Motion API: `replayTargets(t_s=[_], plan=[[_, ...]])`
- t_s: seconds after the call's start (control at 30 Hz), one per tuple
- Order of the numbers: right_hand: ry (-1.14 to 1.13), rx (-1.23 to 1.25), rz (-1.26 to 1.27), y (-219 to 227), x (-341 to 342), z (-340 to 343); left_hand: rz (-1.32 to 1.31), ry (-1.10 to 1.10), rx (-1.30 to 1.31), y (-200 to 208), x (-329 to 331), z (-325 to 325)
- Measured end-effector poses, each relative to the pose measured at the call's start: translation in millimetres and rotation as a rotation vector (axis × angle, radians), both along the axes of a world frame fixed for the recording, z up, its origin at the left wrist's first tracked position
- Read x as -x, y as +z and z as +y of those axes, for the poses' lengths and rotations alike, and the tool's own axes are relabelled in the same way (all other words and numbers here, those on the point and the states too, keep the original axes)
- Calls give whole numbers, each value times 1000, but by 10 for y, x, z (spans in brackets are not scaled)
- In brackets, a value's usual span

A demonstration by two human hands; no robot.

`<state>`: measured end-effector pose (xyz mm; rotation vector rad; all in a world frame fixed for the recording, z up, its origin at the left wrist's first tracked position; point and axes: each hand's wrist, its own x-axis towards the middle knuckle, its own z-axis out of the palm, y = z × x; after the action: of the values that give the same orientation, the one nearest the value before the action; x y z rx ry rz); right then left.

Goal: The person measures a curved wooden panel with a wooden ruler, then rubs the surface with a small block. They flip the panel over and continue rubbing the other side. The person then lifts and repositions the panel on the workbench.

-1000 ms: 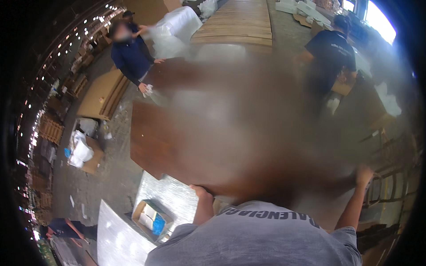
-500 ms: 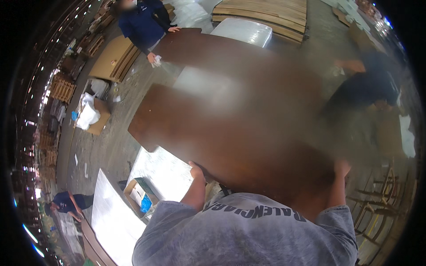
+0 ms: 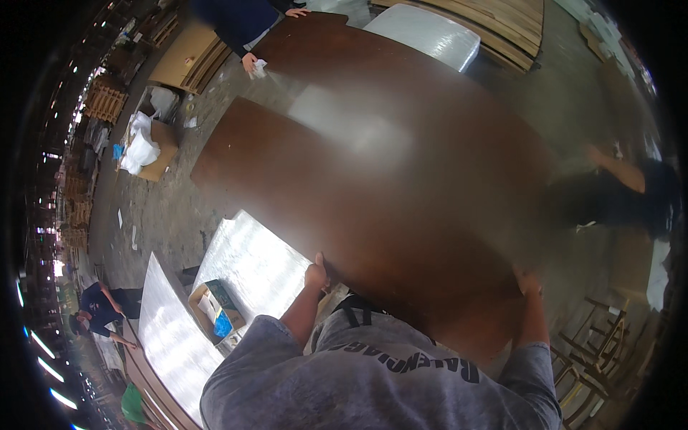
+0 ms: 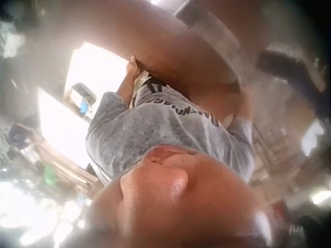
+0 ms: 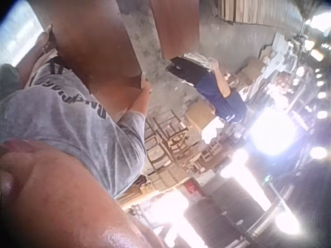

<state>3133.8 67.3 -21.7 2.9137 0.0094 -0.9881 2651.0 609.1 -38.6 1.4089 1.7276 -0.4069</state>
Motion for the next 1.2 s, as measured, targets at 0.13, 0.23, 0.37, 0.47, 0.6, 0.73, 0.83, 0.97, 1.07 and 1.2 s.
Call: replayTargets(t_s=[0.13,0.23,0.37,0.47,0.6,0.73,0.83,0.97,1.07,1.2], plan=[[-21,22,44,67,-96,619,-87,102,92,27,-157,554],[-107,-35,17,37,-17,995,-108,143,84,29,-195,876],[-127,-105,67,74,103,1320,-103,140,59,-68,-204,1173],[-188,-33,94,132,76,1530,-94,75,52,-92,-206,1320],[-122,71,56,51,-1,1823,-56,39,8,-8,-301,1413],[-136,70,27,-40,-93,2015,-94,50,-90,53,-427,1483],[-114,22,-38,-28,-100,2165,-107,77,-151,17,-475,1566],[-36,-66,-144,102,28,2379,-79,125,-273,-87,-507,1543],[150,-214,-257,169,305,2604,-95,-52,-352,-179,-450,1158],[638,-464,-503,121,1145,2713,-331,-91,-175,-454,25,-89]])
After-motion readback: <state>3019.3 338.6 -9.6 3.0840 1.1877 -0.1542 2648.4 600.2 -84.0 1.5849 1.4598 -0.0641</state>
